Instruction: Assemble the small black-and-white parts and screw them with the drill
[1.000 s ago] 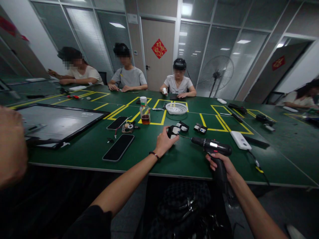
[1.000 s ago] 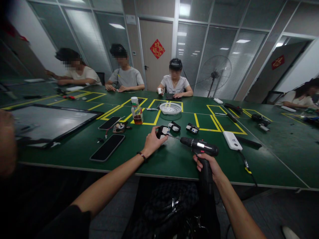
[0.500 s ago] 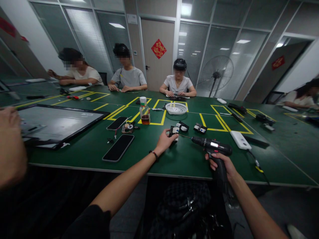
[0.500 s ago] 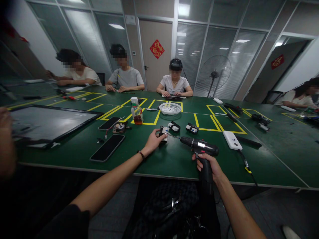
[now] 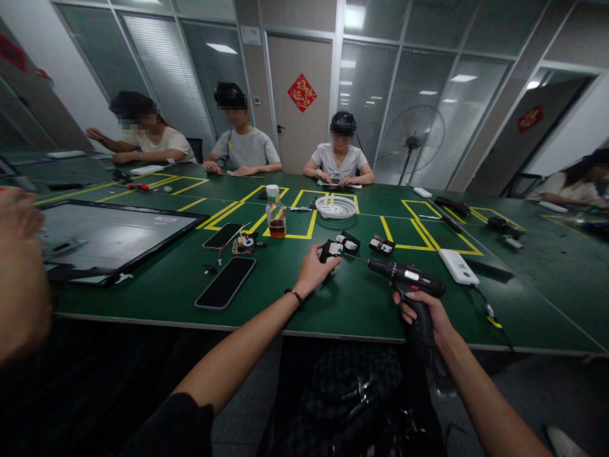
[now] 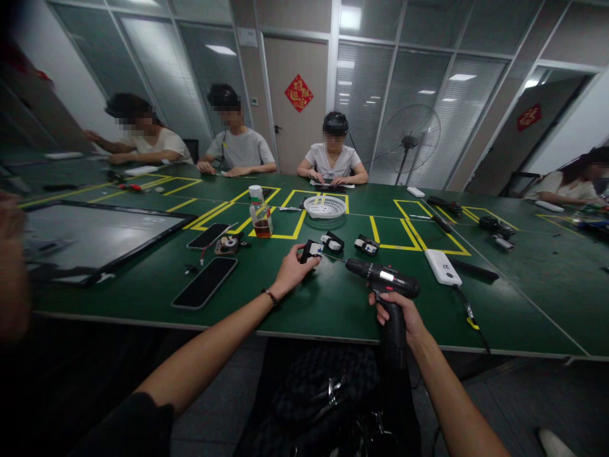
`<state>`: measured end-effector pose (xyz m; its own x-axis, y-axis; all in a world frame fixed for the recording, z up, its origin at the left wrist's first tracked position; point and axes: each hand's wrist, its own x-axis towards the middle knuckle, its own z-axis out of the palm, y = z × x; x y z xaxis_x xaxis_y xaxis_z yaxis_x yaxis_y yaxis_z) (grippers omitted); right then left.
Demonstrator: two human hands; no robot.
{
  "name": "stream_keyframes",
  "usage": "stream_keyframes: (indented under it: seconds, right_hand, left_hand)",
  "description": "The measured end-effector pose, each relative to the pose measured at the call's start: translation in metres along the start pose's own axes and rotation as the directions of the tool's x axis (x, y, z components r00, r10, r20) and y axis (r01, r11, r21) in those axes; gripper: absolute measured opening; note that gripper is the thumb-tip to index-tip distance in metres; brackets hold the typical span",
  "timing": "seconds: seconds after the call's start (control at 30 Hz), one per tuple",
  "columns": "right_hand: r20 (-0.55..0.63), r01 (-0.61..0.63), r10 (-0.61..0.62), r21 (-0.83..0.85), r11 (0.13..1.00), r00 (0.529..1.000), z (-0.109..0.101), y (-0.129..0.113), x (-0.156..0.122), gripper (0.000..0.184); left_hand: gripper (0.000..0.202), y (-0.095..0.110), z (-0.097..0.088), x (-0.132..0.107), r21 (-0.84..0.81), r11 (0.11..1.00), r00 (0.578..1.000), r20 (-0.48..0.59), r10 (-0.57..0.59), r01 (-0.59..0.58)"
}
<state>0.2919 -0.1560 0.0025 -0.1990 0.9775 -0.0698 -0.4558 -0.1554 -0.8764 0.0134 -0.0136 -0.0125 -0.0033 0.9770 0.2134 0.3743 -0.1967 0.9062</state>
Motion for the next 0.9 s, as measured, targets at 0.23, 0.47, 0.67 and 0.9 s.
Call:
stream_keyframes:
  seconds: [0.23, 0.47, 0.67, 0.9]
  right_hand:
    - [0.015, -0.019, 0.019, -0.019, 1.0, 1.0, -0.007, 0.006, 0.002, 0.023]
    - [0.013, -0.017, 0.017, -0.028, 0.999, 1.0, -0.014, 0.011, 0.007, 0.021]
    - [0.005, -0.042, 0.042, -0.034, 0.999, 0.999, -0.014, 0.012, 0.007, 0.017]
    - [0.003, -0.044, 0.045, -0.037, 0.998, 0.999, -0.016, 0.012, 0.007, 0.017]
  left_hand:
    - [0.073, 0.001, -0.001, -0.005, 0.212, 0.973, 0.995, -0.04, 0.097, -0.086]
    - [0.073, 0.003, -0.002, -0.006, 0.223, 0.969, 0.993, -0.033, 0.114, -0.104]
    - [0.07, 0.006, -0.002, -0.007, 0.238, 0.968, 0.995, -0.031, 0.093, -0.083]
    - [0.07, 0.01, -0.003, -0.009, 0.25, 0.965, 0.995, -0.037, 0.093, -0.081]
